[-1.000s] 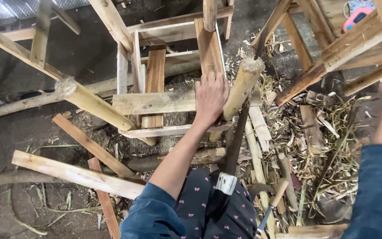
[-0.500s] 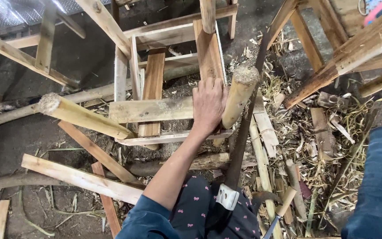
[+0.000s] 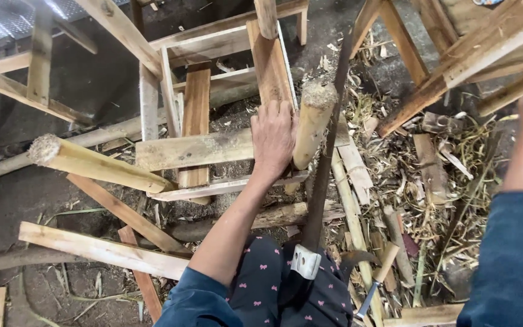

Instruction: A person uses a hand saw to cut wooden components for a furniture frame while sitting on the floor.

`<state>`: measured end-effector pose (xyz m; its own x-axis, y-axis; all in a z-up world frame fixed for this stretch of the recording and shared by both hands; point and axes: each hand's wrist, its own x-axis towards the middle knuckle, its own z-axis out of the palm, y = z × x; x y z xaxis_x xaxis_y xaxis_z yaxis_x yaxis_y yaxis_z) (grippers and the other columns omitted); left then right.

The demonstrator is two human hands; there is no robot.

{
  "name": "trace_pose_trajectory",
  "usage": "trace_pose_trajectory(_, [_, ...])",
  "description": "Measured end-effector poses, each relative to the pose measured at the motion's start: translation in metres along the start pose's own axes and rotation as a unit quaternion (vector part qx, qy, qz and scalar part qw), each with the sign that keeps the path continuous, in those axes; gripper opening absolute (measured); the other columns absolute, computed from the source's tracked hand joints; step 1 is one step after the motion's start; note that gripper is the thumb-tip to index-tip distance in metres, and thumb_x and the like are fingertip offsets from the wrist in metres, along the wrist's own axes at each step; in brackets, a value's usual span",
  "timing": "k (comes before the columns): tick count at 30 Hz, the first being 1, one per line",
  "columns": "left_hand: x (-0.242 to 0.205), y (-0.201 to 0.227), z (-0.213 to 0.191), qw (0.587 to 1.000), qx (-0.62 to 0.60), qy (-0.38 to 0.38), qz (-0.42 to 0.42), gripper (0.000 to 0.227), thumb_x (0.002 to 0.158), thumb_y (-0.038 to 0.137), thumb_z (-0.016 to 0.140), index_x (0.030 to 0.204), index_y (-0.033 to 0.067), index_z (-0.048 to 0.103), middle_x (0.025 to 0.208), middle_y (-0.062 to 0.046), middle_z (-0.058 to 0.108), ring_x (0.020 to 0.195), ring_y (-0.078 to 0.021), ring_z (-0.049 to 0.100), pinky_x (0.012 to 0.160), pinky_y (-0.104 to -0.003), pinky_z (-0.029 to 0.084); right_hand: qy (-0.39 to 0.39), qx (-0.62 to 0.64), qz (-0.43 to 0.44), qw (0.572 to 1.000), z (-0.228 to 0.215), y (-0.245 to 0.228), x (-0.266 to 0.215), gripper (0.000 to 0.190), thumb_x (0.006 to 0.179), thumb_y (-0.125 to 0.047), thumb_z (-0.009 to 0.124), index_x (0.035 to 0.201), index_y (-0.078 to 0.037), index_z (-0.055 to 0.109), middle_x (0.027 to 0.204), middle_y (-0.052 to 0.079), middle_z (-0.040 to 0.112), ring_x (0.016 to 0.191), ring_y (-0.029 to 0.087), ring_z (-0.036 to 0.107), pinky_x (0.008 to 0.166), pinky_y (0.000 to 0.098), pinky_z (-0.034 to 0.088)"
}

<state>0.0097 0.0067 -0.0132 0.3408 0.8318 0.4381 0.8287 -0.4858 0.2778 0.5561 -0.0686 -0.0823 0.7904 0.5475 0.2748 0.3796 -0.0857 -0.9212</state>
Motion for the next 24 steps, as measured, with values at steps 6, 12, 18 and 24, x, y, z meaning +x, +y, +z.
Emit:
trace_pose_trajectory(6, [0.003, 0.002, -0.008, 1.000, 0.023, 0.002, -0.003, 0.019, 0.092, 0.028, 0.047, 0.090, 0.0095, 0.053, 0.078, -0.004, 0.046, 0.070, -0.0175, 0.039, 0.063, -0.030, 0.033, -0.098, 0.086, -0.155, 0.979, 0.033, -0.227, -0.348, 0.015, 0.097, 0.006, 0.040, 0.107, 0.005, 0.051, 0.091, 0.013, 0.057, 0.068, 0.017, 0.058, 0.057, 0.0232, 0.053])
trace_pose_trajectory(12, [0.001, 0.001, -0.009, 1.000, 0.020, 0.007, -0.007, 0.019, 0.092, 0.028, 0.048, 0.087, 0.0110, 0.052, 0.077, -0.003, 0.046, 0.069, -0.0167, 0.038, 0.062, -0.030, 0.033, -0.323, -0.005, -0.075, 0.944, 0.008, -0.232, -0.555, 0.091, 0.049, -0.023, 0.077, 0.131, -0.002, 0.044, 0.105, 0.011, 0.067, 0.089, 0.022, 0.067, 0.080, 0.0287, 0.052])
trace_pose_trajectory(18, [-0.006, 0.002, -0.021, 1.000, 0.001, 0.014, -0.015, 0.020, 0.090, 0.029, 0.049, 0.089, 0.0097, 0.054, 0.080, -0.005, 0.047, 0.070, -0.0183, 0.043, 0.064, -0.033, 0.036, -0.220, -0.241, -0.132, 0.936, 0.042, -0.285, -0.591, 0.081, 0.066, -0.042, 0.070, 0.127, 0.006, 0.045, 0.095, 0.013, 0.060, 0.085, 0.026, 0.050, 0.083, 0.0406, 0.034])
trace_pose_trajectory(24, [-0.005, 0.003, -0.037, 0.999, -0.001, 0.027, -0.030, 0.026, 0.088, 0.033, 0.050, 0.085, 0.0085, 0.056, 0.084, -0.008, 0.050, 0.076, -0.0210, 0.043, 0.062, -0.035, 0.037, -0.184, 0.003, 0.109, 0.977, 0.022, -0.315, -0.569, 0.054, 0.073, -0.008, 0.053, 0.124, -0.001, 0.035, 0.088, 0.012, 0.062, 0.065, 0.021, 0.061, 0.056, 0.0296, 0.053])
